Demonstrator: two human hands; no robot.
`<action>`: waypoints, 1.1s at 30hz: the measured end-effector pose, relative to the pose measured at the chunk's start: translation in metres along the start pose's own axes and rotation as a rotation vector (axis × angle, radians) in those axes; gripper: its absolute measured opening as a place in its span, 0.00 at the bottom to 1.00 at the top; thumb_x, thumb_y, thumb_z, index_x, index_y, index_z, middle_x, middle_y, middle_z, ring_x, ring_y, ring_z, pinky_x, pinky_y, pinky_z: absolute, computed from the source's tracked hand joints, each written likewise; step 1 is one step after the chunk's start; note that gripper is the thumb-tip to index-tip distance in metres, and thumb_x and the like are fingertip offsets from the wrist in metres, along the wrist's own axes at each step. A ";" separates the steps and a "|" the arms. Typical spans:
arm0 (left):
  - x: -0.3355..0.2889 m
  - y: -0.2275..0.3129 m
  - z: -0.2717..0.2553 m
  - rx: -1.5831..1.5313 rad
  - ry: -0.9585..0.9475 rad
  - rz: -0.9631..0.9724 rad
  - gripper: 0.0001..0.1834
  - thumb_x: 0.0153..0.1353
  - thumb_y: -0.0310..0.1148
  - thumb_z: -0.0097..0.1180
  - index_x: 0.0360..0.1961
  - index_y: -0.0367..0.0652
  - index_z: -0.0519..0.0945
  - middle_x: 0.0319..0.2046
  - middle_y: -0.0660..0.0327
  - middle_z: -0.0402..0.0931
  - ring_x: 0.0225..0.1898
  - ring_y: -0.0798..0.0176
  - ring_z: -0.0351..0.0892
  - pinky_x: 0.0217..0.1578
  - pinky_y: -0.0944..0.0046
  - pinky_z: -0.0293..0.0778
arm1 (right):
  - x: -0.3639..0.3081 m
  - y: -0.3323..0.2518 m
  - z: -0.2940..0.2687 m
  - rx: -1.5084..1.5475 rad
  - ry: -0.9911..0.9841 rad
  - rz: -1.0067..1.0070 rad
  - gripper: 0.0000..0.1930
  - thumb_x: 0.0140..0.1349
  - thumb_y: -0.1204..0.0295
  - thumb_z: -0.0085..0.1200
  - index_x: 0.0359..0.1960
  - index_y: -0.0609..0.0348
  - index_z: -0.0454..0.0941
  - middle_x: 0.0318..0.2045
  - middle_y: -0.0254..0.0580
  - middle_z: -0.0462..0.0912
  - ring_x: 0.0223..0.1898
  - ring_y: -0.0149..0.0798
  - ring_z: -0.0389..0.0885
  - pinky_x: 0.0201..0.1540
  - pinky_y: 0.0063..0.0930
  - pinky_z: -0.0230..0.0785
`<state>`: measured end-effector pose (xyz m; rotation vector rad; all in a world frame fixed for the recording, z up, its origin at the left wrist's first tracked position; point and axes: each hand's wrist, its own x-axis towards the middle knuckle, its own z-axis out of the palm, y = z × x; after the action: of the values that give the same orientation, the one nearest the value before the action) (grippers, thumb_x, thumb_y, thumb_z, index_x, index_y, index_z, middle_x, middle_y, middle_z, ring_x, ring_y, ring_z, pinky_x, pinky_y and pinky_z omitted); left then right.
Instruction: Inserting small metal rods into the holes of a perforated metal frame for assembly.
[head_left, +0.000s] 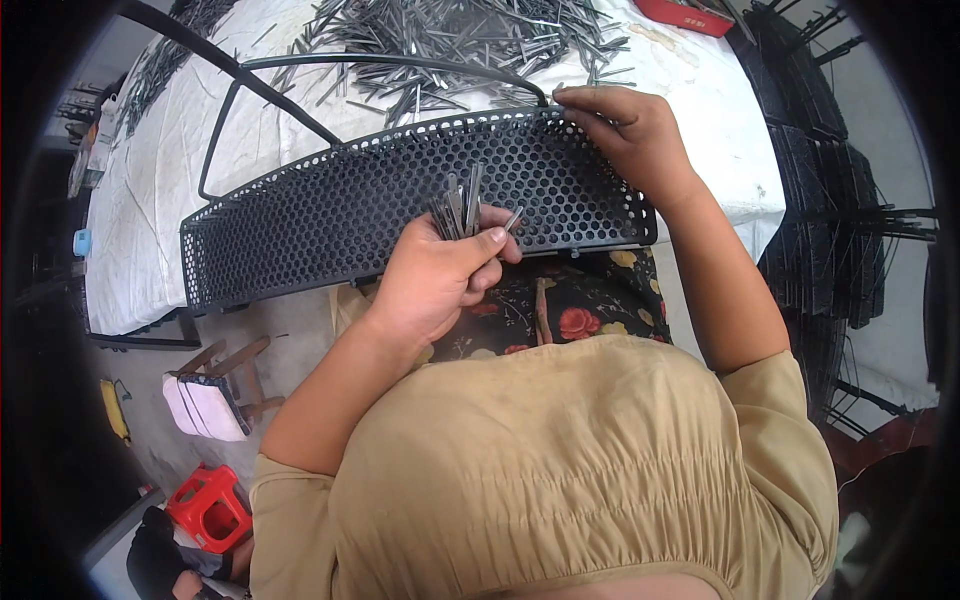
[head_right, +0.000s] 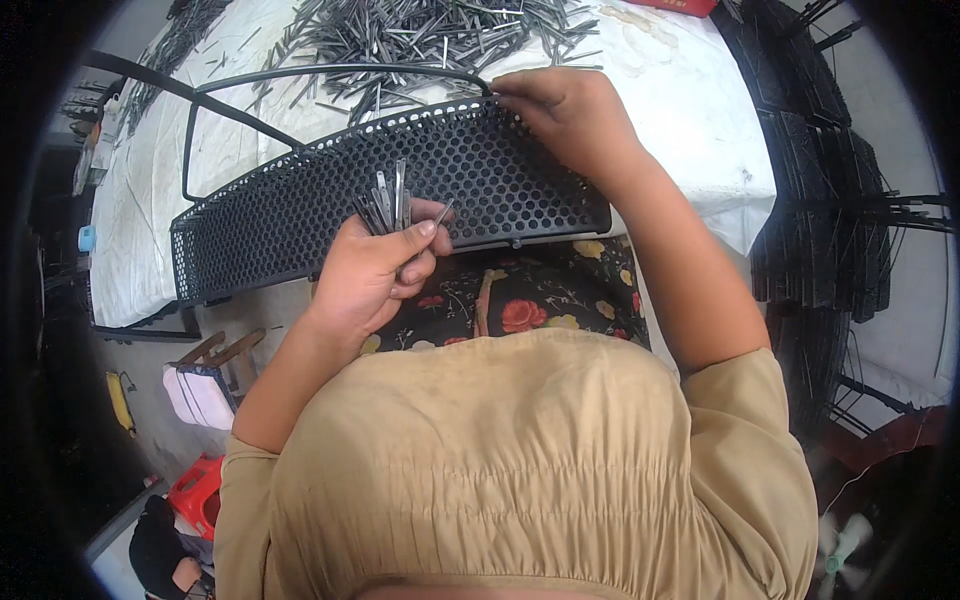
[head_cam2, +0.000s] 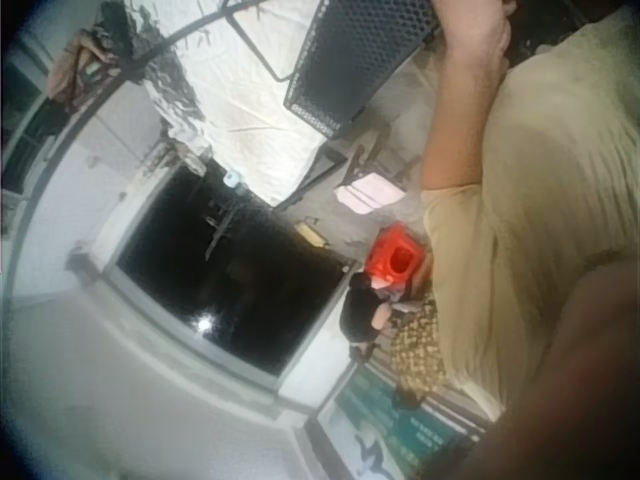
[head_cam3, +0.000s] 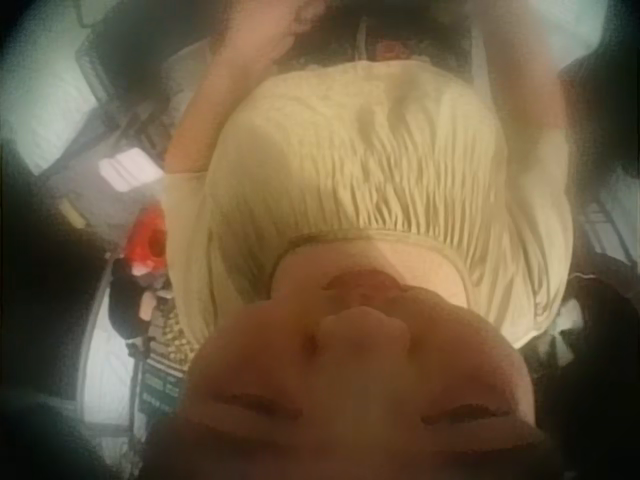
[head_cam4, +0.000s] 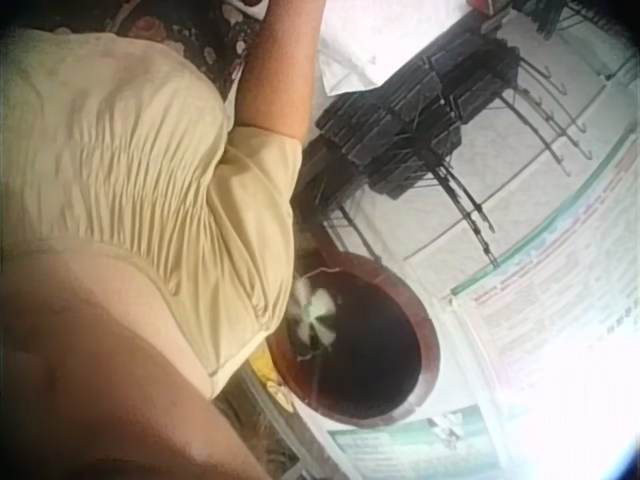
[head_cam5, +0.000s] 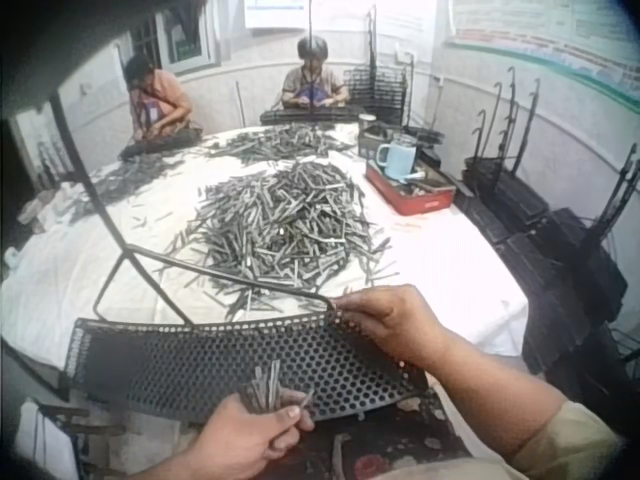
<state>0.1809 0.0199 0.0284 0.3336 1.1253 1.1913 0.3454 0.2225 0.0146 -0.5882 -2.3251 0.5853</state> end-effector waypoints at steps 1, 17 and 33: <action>-0.001 0.000 -0.002 0.001 0.010 0.004 0.14 0.63 0.25 0.55 0.49 0.31 0.74 0.30 0.56 0.76 0.21 0.75 0.65 0.15 0.78 0.55 | 0.001 0.001 0.003 -0.003 -0.023 0.017 0.10 0.57 0.71 0.61 0.41 0.54 0.84 0.34 0.47 0.85 0.35 0.47 0.84 0.40 0.33 0.76; -0.002 -0.012 0.006 -0.117 -0.188 0.285 0.06 0.70 0.29 0.48 0.39 0.38 0.76 0.27 0.61 0.74 0.23 0.73 0.67 0.22 0.72 0.66 | -0.044 -0.099 0.018 0.894 -0.173 0.733 0.12 0.62 0.78 0.56 0.46 0.71 0.78 0.40 0.41 0.81 0.34 0.28 0.77 0.39 0.21 0.70; -0.005 -0.012 0.016 0.024 0.003 0.117 0.07 0.67 0.30 0.53 0.44 0.42 0.79 0.28 0.65 0.80 0.21 0.78 0.64 0.19 0.75 0.60 | -0.031 -0.109 0.013 0.881 0.040 0.742 0.19 0.60 0.77 0.58 0.54 0.63 0.73 0.29 0.34 0.81 0.29 0.24 0.76 0.32 0.18 0.69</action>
<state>0.2012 0.0160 0.0298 0.4209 1.1357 1.2824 0.3301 0.1151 0.0505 -0.9699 -1.4991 1.7692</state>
